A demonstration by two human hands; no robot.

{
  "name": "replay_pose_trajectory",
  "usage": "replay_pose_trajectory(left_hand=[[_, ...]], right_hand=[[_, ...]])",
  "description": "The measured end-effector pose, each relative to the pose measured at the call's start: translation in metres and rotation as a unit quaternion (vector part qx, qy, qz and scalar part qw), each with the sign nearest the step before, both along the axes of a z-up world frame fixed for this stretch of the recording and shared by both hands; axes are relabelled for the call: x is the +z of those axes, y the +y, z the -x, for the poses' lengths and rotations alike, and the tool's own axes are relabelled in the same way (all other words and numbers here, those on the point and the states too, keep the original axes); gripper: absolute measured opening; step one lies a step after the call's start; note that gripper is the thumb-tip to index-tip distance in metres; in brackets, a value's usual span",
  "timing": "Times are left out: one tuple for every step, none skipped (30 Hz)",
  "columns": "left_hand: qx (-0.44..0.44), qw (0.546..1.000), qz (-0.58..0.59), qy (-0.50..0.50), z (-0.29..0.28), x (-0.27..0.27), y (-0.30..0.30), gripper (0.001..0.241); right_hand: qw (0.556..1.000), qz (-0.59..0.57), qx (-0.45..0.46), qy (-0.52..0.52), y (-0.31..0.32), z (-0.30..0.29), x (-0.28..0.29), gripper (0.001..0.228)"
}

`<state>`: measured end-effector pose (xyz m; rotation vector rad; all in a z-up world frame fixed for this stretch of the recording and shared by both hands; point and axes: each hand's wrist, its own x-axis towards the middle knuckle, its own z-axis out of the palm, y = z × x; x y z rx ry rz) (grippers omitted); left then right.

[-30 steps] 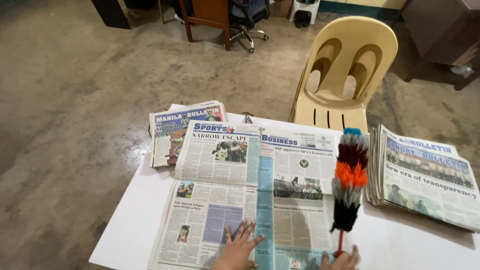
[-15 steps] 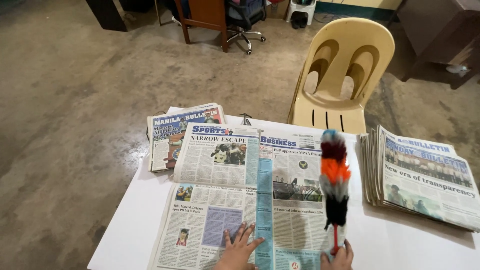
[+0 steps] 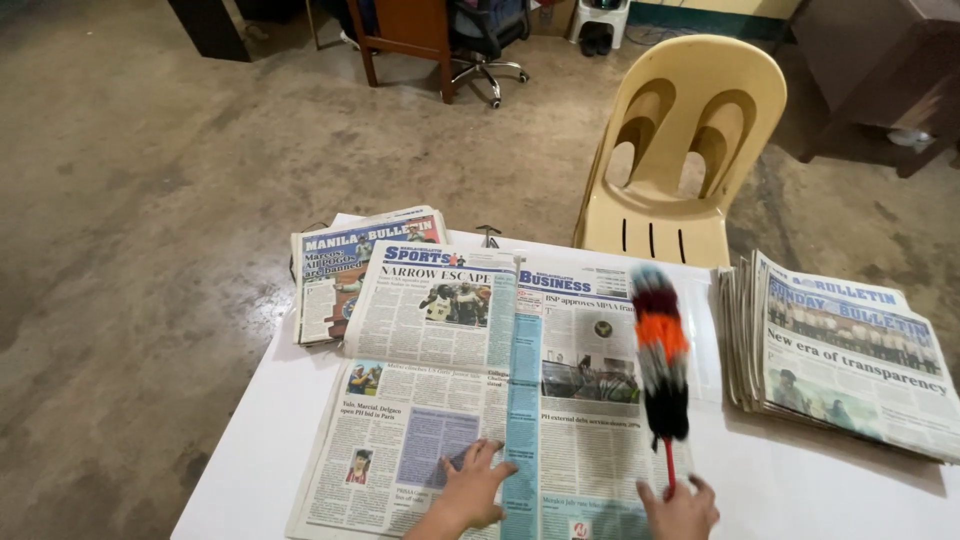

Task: Dusting individual pages of a newspaper with a feather duster.

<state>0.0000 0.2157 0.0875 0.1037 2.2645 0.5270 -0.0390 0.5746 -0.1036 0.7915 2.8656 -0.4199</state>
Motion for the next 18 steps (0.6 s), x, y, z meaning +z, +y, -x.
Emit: replay_pose_trajectory(left_hand=[[0.001,1.000,0.000,0.000,-0.001,-0.003,-0.001,0.076],[0.004,1.000,-0.005,0.006,-0.001,-0.006,-0.002,0.077],[0.005,1.000,-0.009,0.011,-0.003,-0.009,-0.002,0.078],[0.004,1.000,-0.009,0.011,-0.001,-0.013,-0.003,0.078],[0.005,1.000,-0.014,0.013,-0.002,-0.017,-0.003,0.077],[0.006,1.000,-0.019,0.014,-0.002,-0.022,-0.003,0.076],[0.004,1.000,-0.020,0.013,-0.001,-0.021,-0.001,0.076],[0.006,1.000,-0.010,0.017,-0.001,-0.020,0.000,0.077],[0.010,1.000,0.001,0.022,0.000,-0.018,0.001,0.078],[0.009,1.000,0.000,0.022,0.000,-0.015,0.003,0.078],[0.008,1.000,0.002,0.015,0.000,-0.012,0.003,0.078],[0.008,1.000,0.003,0.009,0.001,-0.009,0.003,0.079],[0.010,1.000,0.004,0.009,0.000,-0.009,0.002,0.079],[-0.002,1.000,0.003,0.006,-0.001,-0.009,0.001,0.077],[-0.015,1.000,0.002,0.004,-0.001,-0.009,0.000,0.075],[-0.015,1.000,0.003,0.004,0.001,-0.018,0.000,0.075],[-0.013,1.000,-0.018,0.014,0.003,-0.028,0.001,0.069],[-0.011,0.999,-0.039,0.024,0.004,-0.038,0.002,0.065]], right_hand=[[1.000,0.000,0.001,0.000,0.007,-0.001,-0.020,0.058],[0.997,-0.057,-0.012,-0.048,0.014,-0.001,-0.040,0.056],[0.988,-0.114,-0.027,-0.096,0.022,-0.004,-0.061,0.055],[0.988,-0.114,-0.027,-0.097,0.022,-0.007,-0.057,0.055],[0.993,-0.107,-0.020,-0.051,0.023,-0.014,-0.053,0.047],[0.995,-0.100,-0.012,-0.006,0.024,-0.021,-0.048,0.041],[0.995,-0.101,-0.014,-0.007,0.029,-0.019,-0.054,0.041],[0.999,-0.037,-0.026,-0.013,0.033,-0.017,-0.060,0.040],[0.999,0.028,-0.035,-0.016,0.036,-0.012,-0.065,0.040],[0.999,0.028,-0.036,-0.016,0.035,-0.013,-0.060,0.040],[0.996,0.066,-0.058,-0.021,0.032,-0.010,-0.055,0.043],[0.991,0.105,-0.079,-0.027,0.029,-0.008,-0.050,0.048],[0.991,0.106,-0.078,-0.028,0.016,-0.010,-0.026,0.048],[0.987,0.148,-0.066,0.010,0.003,-0.012,-0.002,0.049],[0.979,0.190,-0.056,0.049,-0.009,-0.016,0.022,0.050],[0.979,0.191,-0.057,0.048,-0.013,-0.013,0.030,0.050],[0.976,0.209,-0.009,0.057,-0.016,-0.011,0.038,0.048],[0.971,0.226,0.038,0.067,-0.019,-0.009,0.047,0.060]])
